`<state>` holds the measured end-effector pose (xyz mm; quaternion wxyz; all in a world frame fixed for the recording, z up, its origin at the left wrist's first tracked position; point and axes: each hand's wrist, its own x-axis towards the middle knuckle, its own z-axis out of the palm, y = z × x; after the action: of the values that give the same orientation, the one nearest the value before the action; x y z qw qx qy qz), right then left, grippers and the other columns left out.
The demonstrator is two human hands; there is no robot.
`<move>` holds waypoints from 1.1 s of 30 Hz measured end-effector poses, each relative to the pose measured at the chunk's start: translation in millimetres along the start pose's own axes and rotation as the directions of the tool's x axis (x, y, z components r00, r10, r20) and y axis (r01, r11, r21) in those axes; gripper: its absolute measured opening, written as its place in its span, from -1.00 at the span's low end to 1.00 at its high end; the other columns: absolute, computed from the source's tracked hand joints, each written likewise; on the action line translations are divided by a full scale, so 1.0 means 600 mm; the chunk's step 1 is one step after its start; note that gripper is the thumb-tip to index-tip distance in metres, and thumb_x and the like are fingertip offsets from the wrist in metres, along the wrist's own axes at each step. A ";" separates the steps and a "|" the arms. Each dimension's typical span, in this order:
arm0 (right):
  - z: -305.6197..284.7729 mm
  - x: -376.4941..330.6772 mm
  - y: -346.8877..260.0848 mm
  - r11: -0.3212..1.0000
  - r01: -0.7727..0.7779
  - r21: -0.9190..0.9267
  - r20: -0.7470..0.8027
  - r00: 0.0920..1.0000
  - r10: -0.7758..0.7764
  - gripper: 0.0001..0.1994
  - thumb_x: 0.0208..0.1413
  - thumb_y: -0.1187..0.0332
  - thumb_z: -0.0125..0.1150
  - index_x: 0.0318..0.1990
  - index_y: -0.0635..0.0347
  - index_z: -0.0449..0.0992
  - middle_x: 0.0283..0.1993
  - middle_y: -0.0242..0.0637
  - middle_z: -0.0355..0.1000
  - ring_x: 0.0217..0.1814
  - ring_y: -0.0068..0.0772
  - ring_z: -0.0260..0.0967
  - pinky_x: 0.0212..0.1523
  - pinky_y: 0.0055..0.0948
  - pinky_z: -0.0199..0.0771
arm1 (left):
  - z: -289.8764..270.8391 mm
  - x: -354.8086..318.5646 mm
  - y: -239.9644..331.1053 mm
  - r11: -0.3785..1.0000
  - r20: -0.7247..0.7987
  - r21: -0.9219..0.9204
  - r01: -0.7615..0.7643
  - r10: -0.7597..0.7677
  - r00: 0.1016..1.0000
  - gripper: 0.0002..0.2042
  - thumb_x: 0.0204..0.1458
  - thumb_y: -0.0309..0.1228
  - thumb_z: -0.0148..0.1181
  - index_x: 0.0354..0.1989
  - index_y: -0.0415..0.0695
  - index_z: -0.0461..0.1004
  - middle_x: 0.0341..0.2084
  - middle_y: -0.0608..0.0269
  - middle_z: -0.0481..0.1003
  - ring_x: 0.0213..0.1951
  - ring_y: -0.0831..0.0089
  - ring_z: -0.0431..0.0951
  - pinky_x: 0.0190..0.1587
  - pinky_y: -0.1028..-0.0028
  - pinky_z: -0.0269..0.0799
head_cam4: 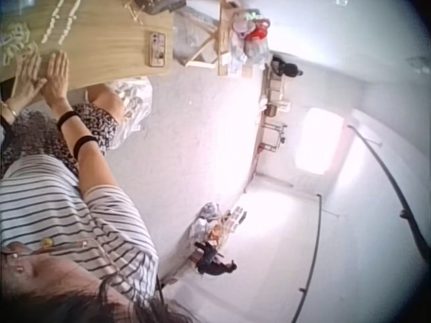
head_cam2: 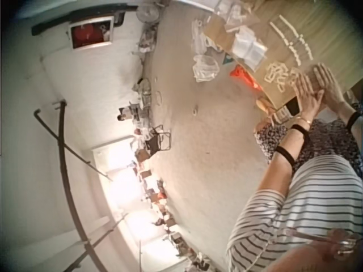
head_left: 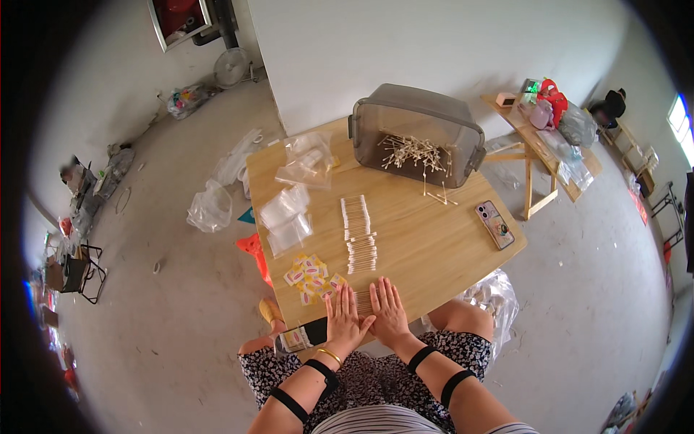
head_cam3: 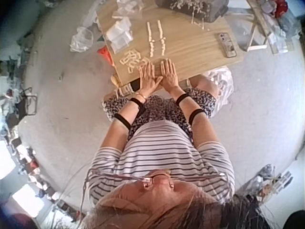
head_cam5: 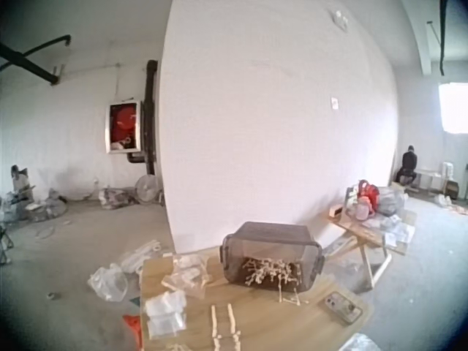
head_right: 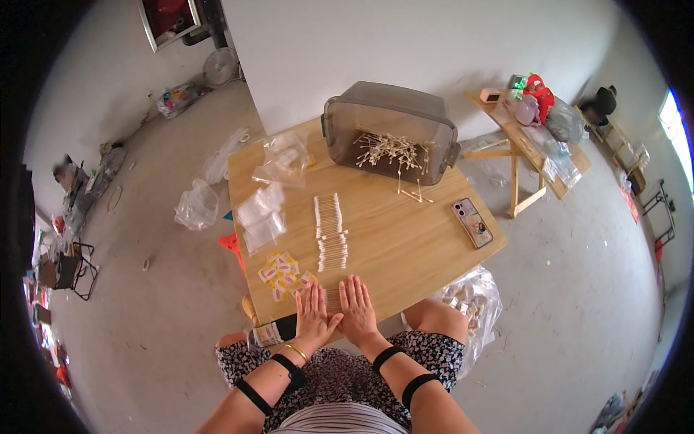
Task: Sort cotton swabs into rows on a table and package them into plastic bags.
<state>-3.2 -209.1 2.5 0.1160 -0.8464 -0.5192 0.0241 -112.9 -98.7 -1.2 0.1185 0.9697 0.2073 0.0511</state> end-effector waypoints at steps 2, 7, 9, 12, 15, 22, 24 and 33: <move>0.001 0.002 -0.002 1.000 0.001 0.014 -0.022 1.000 -0.001 -0.09 0.18 -0.10 0.05 0.46 0.41 -0.13 0.55 0.17 -0.23 0.62 0.11 -0.35 0.56 -0.05 -0.35 | -0.007 0.001 -0.002 1.000 0.023 0.006 0.003 -0.003 1.000 -0.07 0.23 0.26 -0.33 0.43 -0.43 -0.14 0.46 -0.19 -0.14 0.51 0.04 -0.29 0.47 -0.08 -0.50; 0.001 0.007 -0.010 0.999 -0.023 0.036 0.021 1.000 0.022 -0.11 0.18 -0.11 0.04 0.46 0.38 -0.09 0.55 0.14 -0.23 0.62 0.09 -0.35 0.57 -0.06 -0.36 | -0.040 -0.012 -0.012 0.993 0.028 -0.047 0.105 -0.104 0.994 -0.11 0.26 0.22 -0.37 0.44 -0.42 -0.17 0.47 -0.20 -0.15 0.51 0.00 -0.28 0.46 -0.08 -0.51; -0.004 0.004 -0.004 0.998 -0.035 0.049 0.010 0.999 0.034 -0.12 0.25 -0.14 -0.06 0.47 0.37 -0.14 0.56 0.12 -0.26 0.63 0.06 -0.40 0.57 -0.05 -0.40 | -0.075 -0.032 -0.036 0.980 -0.137 -0.140 0.142 -0.161 0.977 -0.14 0.26 0.18 -0.26 0.44 -0.40 -0.13 0.47 -0.19 -0.17 0.51 0.00 -0.27 0.47 -0.05 -0.45; -0.003 0.002 -0.003 0.998 -0.063 0.008 0.031 0.998 0.062 -0.12 0.26 -0.17 -0.08 0.48 0.35 -0.13 0.57 0.09 -0.28 0.63 0.05 -0.41 0.56 -0.04 -0.40 | -0.099 -0.089 -0.110 0.922 -0.219 -0.189 0.337 -0.374 0.901 -0.17 0.28 0.14 -0.25 0.44 -0.38 -0.12 0.46 -0.21 -0.13 0.50 -0.02 -0.24 0.47 -0.03 -0.41; 0.008 -0.009 -0.041 0.999 -0.006 0.034 0.036 0.999 0.005 -0.12 0.22 -0.16 -0.01 0.47 0.32 -0.09 0.57 0.09 -0.26 0.63 0.03 -0.41 0.57 -0.05 -0.38 | -0.091 -0.160 -0.186 0.772 -0.143 -0.327 0.545 -0.611 0.779 -0.20 0.30 0.12 -0.26 0.44 -0.37 -0.12 0.43 -0.25 -0.08 0.47 -0.07 -0.11 0.46 0.06 -0.22; 0.026 -0.014 -0.128 0.987 0.158 0.014 0.050 0.986 -0.158 -0.21 0.27 -0.09 -0.06 0.48 0.25 -0.06 0.58 0.02 -0.26 0.64 -0.05 -0.40 0.57 -0.04 -0.40 | -0.028 -0.206 -0.214 0.517 -0.086 -0.659 0.546 -0.773 0.628 -0.40 0.32 0.10 -0.17 0.16 -0.28 0.22 -0.08 -0.16 0.46 -0.09 -0.04 0.52 -0.07 0.17 0.43; 0.032 -0.016 -0.139 0.983 0.182 0.028 0.053 0.982 -0.183 -0.22 0.27 -0.07 -0.05 0.48 0.23 -0.06 0.58 -0.01 -0.25 0.64 -0.07 -0.39 0.57 -0.04 -0.40 | -0.003 -0.193 -0.213 0.496 -0.144 -0.712 0.497 -0.796 0.588 -0.48 0.31 0.08 -0.13 -0.04 -0.24 0.27 -0.38 -0.03 0.48 -0.28 0.04 0.53 -0.20 0.16 0.40; 0.030 -0.016 -0.158 0.981 0.188 0.036 0.062 0.980 -0.190 -0.25 0.25 -0.01 -0.01 0.49 0.13 -0.03 0.58 -0.11 -0.18 0.64 -0.15 -0.32 0.56 -0.03 -0.37 | 0.021 -0.176 -0.216 0.327 -0.032 -0.714 0.620 -0.899 0.437 -0.39 0.25 0.08 0.05 -0.45 -0.37 0.45 -0.57 0.11 0.53 -0.45 0.39 0.55 -0.37 0.36 0.40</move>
<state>-93.0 -173.5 5.4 0.1134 -0.7901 -0.6004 0.0481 -257.4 -30.1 -51.1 0.3833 0.6116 0.6412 0.2605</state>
